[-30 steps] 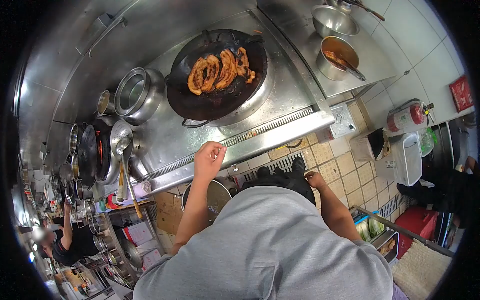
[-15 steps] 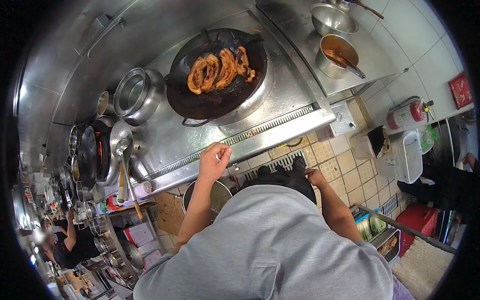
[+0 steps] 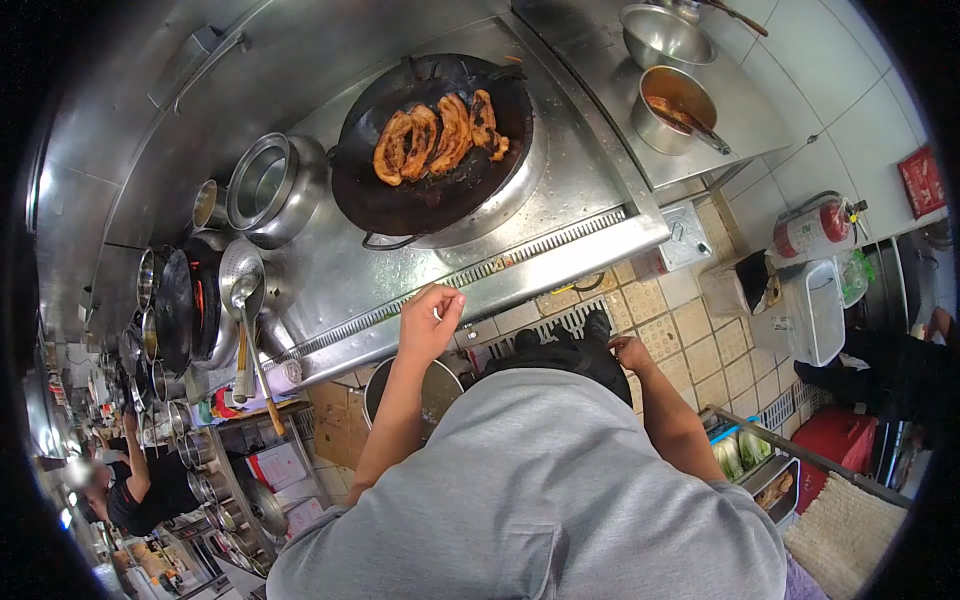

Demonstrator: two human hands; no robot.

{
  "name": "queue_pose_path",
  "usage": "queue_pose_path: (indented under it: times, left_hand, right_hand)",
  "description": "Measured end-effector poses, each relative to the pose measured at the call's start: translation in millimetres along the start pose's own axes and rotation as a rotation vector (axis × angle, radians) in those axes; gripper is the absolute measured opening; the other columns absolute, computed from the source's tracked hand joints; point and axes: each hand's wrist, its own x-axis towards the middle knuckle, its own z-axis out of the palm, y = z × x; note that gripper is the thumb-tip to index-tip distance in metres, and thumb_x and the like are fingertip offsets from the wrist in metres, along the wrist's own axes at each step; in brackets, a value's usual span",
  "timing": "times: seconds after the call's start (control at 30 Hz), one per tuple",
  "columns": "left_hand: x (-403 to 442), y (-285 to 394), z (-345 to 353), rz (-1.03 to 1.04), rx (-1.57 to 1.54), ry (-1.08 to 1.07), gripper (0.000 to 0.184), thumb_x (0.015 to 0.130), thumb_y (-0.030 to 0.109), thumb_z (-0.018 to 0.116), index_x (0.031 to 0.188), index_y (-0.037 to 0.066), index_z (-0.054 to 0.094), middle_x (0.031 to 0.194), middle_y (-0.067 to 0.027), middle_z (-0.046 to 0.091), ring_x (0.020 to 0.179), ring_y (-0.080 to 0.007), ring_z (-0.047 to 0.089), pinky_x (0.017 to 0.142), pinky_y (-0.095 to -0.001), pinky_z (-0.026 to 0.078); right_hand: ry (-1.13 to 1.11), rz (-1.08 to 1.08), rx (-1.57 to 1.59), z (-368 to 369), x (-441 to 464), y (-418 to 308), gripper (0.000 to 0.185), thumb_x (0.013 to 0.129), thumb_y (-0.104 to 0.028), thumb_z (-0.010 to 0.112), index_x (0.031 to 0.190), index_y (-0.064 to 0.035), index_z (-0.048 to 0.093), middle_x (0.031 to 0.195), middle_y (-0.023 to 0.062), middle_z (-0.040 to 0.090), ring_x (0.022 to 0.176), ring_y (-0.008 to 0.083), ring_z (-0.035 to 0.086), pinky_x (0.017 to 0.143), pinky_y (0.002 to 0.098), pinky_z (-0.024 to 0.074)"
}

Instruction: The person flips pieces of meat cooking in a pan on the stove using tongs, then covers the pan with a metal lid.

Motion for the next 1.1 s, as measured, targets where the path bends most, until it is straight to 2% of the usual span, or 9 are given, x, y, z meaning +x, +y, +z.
queue_pose_path:
  times: [0.37,0.43,0.73,1.1]
  left_hand:
    - [-0.7,0.3,1.6,-0.004,0.006,0.004,0.011,0.077,0.013,0.061,0.075,0.003,0.057,0.059,-0.0048,0.049,0.048,-0.0134,0.044,0.045,-0.0257,0.036]
    - [-1.1,-0.3,2.0,-0.007,0.001,0.004,0.011,0.077,0.013,0.061,0.075,0.003,0.057,0.059,-0.0047,0.049,0.048,-0.0134,0.044,0.045,-0.0257,0.036]
    - [-3.0,0.2,2.5,-0.022,-0.009,0.004,0.011,0.077,0.013,0.061,0.074,0.003,0.057,0.059,-0.0051,0.048,0.048,-0.0141,0.044,0.045,-0.0263,0.036]
    - [-3.5,2.6,1.7,-0.020,-0.013,0.012,0.012,0.077,0.013,0.061,0.074,0.002,0.057,0.058,-0.0050,0.048,0.048,-0.0133,0.043,0.045,-0.0257,0.036]
  right_hand:
    - [0.006,0.011,0.052,0.6,0.1,6.0,0.026,0.074,-0.012,0.045,0.086,-0.0080,0.067,0.073,0.0138,0.064,0.065,0.0218,0.063,0.063,0.0316,0.0489]
    - [-0.002,-0.093,0.031,5.2,9.2,22.4,0.025,0.073,-0.012,0.045,0.085,-0.0083,0.067,0.072,0.0131,0.064,0.064,0.0215,0.062,0.063,0.0315,0.0488]
    - [-0.004,-0.007,0.037,3.7,6.5,17.2,0.026,0.072,-0.011,0.045,0.086,-0.0067,0.067,0.069,0.0134,0.063,0.063,0.0202,0.061,0.061,0.0308,0.0478]
    - [-0.001,-0.056,0.096,4.6,6.2,17.8,0.026,0.071,-0.009,0.045,0.085,-0.0051,0.067,0.069,0.0148,0.063,0.061,0.0210,0.061,0.059,0.0318,0.0484]
